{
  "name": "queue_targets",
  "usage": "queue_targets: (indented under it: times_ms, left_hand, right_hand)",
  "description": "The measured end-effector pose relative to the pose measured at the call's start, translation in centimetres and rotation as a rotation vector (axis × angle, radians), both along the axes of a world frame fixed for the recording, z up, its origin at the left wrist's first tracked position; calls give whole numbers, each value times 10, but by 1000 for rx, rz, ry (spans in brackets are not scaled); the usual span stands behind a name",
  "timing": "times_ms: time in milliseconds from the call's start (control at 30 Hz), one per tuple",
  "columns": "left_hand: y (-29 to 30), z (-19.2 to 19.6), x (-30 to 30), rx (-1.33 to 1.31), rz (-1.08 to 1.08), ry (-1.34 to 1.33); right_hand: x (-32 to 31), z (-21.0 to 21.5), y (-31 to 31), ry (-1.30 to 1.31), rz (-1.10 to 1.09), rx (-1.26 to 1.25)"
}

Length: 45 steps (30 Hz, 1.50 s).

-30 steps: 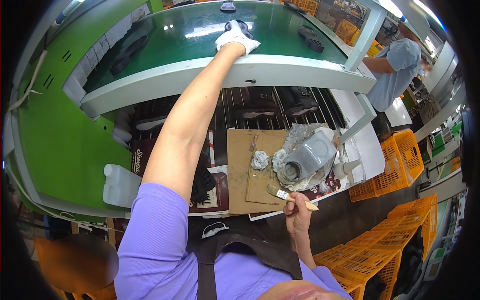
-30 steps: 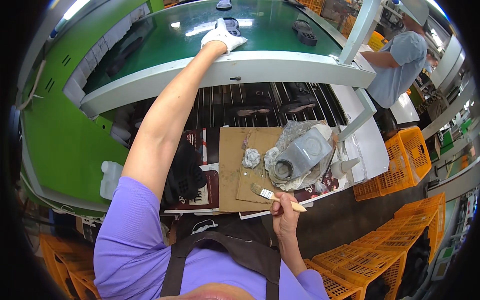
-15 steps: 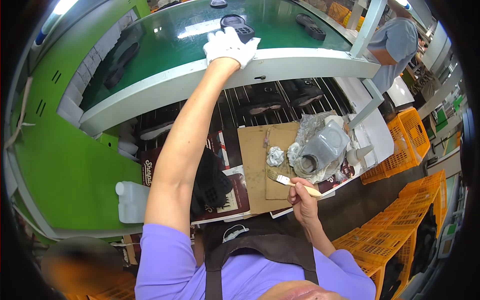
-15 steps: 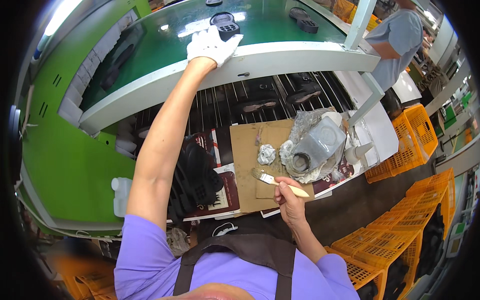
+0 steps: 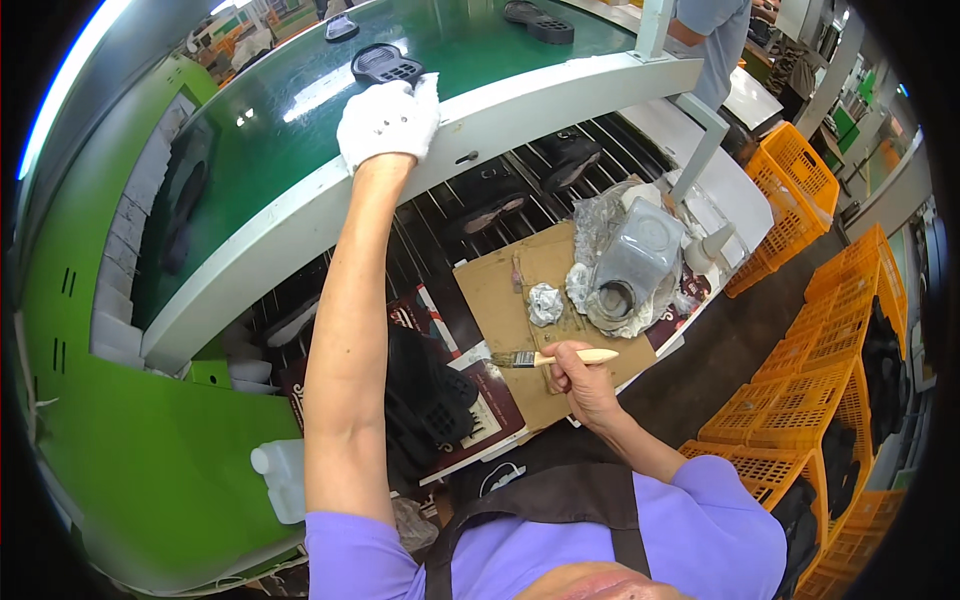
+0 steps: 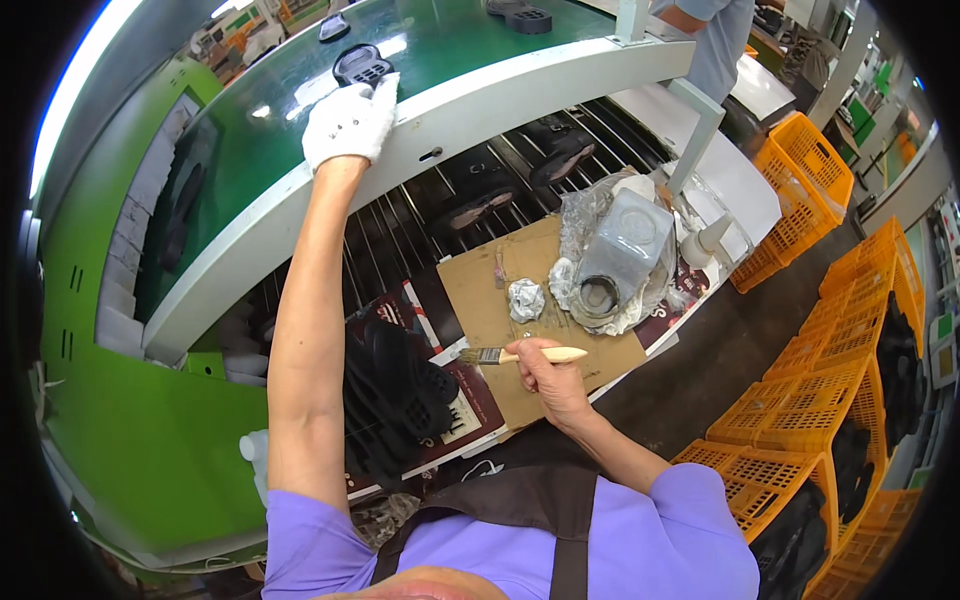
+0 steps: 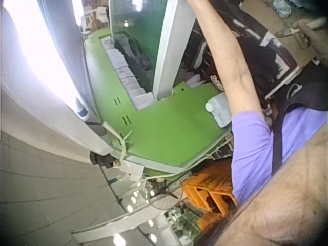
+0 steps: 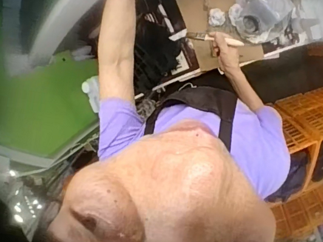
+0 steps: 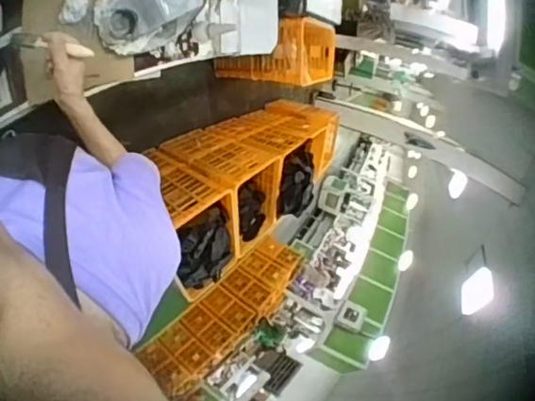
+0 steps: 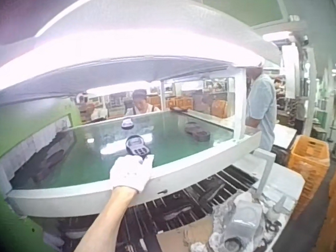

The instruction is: The person repeatedly picks up black sandals from a conveyor belt, applies a liquid substance to the soles using a brush, and places them back on the belt. The process is continuous, with the person handling each sandal individually.

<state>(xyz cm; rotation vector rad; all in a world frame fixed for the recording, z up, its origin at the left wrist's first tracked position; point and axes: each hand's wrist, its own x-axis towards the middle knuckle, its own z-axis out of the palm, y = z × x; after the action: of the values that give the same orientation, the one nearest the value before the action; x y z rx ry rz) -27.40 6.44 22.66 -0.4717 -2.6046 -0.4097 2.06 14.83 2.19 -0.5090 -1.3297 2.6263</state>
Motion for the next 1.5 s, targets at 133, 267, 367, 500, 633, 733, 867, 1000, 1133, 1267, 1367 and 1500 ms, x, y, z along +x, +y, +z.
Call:
queue_targets:
  times_ms: [133,267,367,500,633,733,867,1000,1133,1267,1367,1500]
  left_hand:
    - [-1,-1,1,12,-3,21]
    - [1,1,6,9,-14,34]
    - [0,2,5,-16,-1,17]
    - [2,2,6,-41,18,6]
    - [4,2,7,-55,17,63]
    - [4,0,5,-68,12,93]
    - [4,1,7,-70,13,91]
    - [4,1,8,-81,28,84]
    - [4,-1,9,-8,-12,94]
    - [4,-3,7,0,-15,116]
    - [1,-2,7,-2,-9,114]
    - [3,1,9,-41,21,81]
  right_hand:
    - [-2,1,-2,2,-6,14]
    - [-2,0,-5,27,-20,15]
    - [-1,2,-8,37,-19,-10]
    - [2,0,-5,28,1,-19]
    - [6,1,-2,14,-1,5]
    - [9,1,0,6,12,15]
    - [10,0,1,11,21,14]
    - [9,-5,0,2,16,21]
    - [8,-4,-1,-9,27,29]
    - [7,-6,-2,-17,26,17]
    - [7,-7,-3,-24,27,13]
    - [8,-8,-3,-30,25,4]
